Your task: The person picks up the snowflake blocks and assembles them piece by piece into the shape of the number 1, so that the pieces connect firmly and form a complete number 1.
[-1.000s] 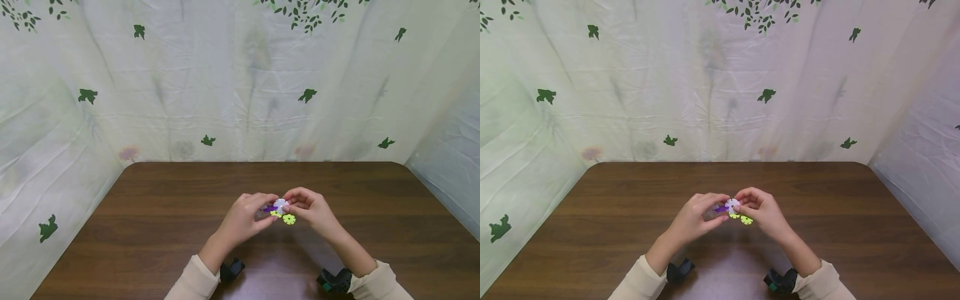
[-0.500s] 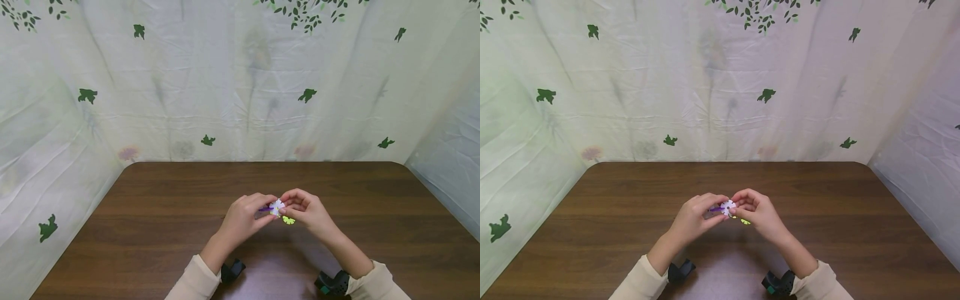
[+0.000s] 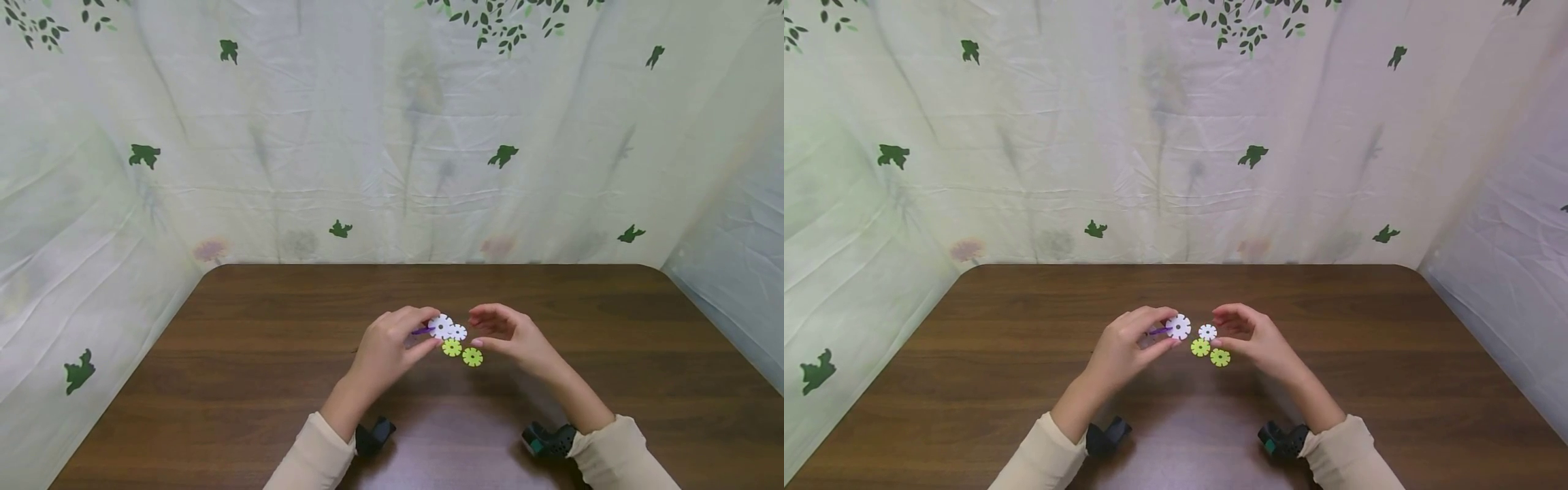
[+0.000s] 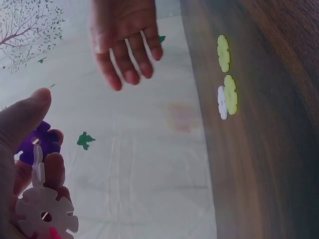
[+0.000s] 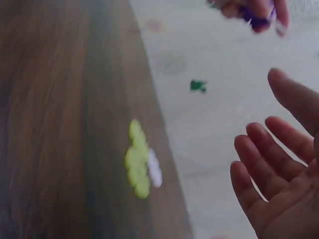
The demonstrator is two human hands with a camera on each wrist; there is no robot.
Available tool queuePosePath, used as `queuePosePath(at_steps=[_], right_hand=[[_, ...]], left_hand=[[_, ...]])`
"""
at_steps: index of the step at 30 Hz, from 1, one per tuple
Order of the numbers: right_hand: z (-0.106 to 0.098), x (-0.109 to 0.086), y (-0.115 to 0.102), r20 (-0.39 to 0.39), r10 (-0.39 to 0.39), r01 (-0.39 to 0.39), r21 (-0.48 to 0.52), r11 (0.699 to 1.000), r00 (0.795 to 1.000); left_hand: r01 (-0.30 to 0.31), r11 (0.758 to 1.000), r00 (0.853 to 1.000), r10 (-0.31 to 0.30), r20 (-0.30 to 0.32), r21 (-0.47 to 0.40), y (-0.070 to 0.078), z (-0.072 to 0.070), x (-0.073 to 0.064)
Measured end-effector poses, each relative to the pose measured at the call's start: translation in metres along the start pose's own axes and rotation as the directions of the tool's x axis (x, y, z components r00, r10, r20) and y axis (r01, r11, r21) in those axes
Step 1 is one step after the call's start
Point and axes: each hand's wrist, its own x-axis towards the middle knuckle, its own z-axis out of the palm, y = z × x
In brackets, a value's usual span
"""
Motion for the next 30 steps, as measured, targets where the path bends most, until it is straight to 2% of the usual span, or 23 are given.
queuePosePath(at_steps=[10,14,22,26,30], right_hand=[[-0.003,-0.001,0.04,0.091,0.108,-0.1,-0.089,0.991,0.99],[-0.003,-0.003,0.05,0.106,0.126,-0.109,-0.157,0.982,0.986],[-0.001,-0.005,0.054,0.132,0.11,-0.06,-0.334,0.941,0.985],[0.0,-0.005,0.054,0.131,0.128,-0.074,-0.356,0.932,0.983],[0.001,-0.003,0.052,0.133,0.129,-0.079,-0.329,0.941,0.983]], left_hand=[[-0.017,1.0,0.999,0.016,-0.036,-0.012,-0.003,-0.001,0.0],[-0.015,1.0,0.999,0.015,-0.03,-0.006,-0.003,-0.001,0.001],[0.003,1.0,1.0,-0.004,-0.016,-0.013,-0.003,-0.003,0.0],[-0.003,1.0,1.0,0.003,-0.025,-0.013,-0.003,-0.003,0.001],[-0.008,1.0,0.999,0.008,-0.037,-0.015,-0.004,-0.002,0.001]])
